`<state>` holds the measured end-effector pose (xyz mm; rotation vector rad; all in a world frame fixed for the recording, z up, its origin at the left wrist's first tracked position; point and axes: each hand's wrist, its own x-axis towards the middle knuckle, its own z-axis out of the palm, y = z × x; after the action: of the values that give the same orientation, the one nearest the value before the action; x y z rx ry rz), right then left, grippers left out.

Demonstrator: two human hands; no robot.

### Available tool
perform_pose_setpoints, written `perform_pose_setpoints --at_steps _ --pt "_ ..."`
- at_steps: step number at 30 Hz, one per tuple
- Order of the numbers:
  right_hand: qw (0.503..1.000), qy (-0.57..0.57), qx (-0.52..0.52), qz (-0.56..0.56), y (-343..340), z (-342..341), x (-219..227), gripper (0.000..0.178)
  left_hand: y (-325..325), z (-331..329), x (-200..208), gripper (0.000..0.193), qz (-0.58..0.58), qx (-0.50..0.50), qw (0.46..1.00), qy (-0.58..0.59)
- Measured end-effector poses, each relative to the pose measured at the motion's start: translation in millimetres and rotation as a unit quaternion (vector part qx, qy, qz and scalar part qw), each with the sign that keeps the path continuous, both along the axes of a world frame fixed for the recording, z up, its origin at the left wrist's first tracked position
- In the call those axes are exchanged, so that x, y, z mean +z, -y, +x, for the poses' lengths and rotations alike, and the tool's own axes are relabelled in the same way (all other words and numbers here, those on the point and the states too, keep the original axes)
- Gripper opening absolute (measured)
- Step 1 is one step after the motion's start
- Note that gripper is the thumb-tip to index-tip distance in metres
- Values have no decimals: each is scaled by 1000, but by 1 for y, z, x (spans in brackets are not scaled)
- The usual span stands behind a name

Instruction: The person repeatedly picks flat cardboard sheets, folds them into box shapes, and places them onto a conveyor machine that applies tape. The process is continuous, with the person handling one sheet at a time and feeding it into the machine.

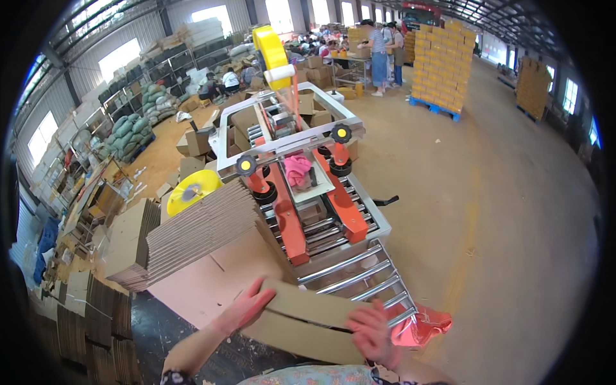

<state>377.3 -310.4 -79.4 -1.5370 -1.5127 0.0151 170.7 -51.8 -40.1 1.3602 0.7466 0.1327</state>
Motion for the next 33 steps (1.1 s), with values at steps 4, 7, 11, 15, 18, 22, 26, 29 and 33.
perform_pose_setpoints --at_steps 4,7,11,15,18,22,26,29,33 --pt "957 14 -266 111 35 14 -9 23 -15 144 21 48 316 -196 928 19" --pt "935 55 -332 112 -24 29 -57 29 -41 221 -9 26 571 -102 814 -27" --pt "906 73 -379 175 -177 53 -62 27 -34 199 -3 27 718 -59 671 177" --pt "937 22 -295 187 -242 18 -31 29 -29 53 -54 18 690 26 718 85" --pt "979 140 72 130 -298 -81 41 46 -49 -75 -91 14 716 102 677 -140" --pt "897 428 84 69 -323 -125 37 51 -57 -139 23 32 759 182 605 -157" --pt "822 325 466 31 -246 -145 -100 21 -34 -188 34 33 543 56 814 -198" --pt "899 126 411 84 -211 -148 -67 14 -23 -214 27 33 595 86 748 -280" --pt "954 151 208 151 -268 -108 21 15 -14 -180 -20 35 282 78 924 -246"
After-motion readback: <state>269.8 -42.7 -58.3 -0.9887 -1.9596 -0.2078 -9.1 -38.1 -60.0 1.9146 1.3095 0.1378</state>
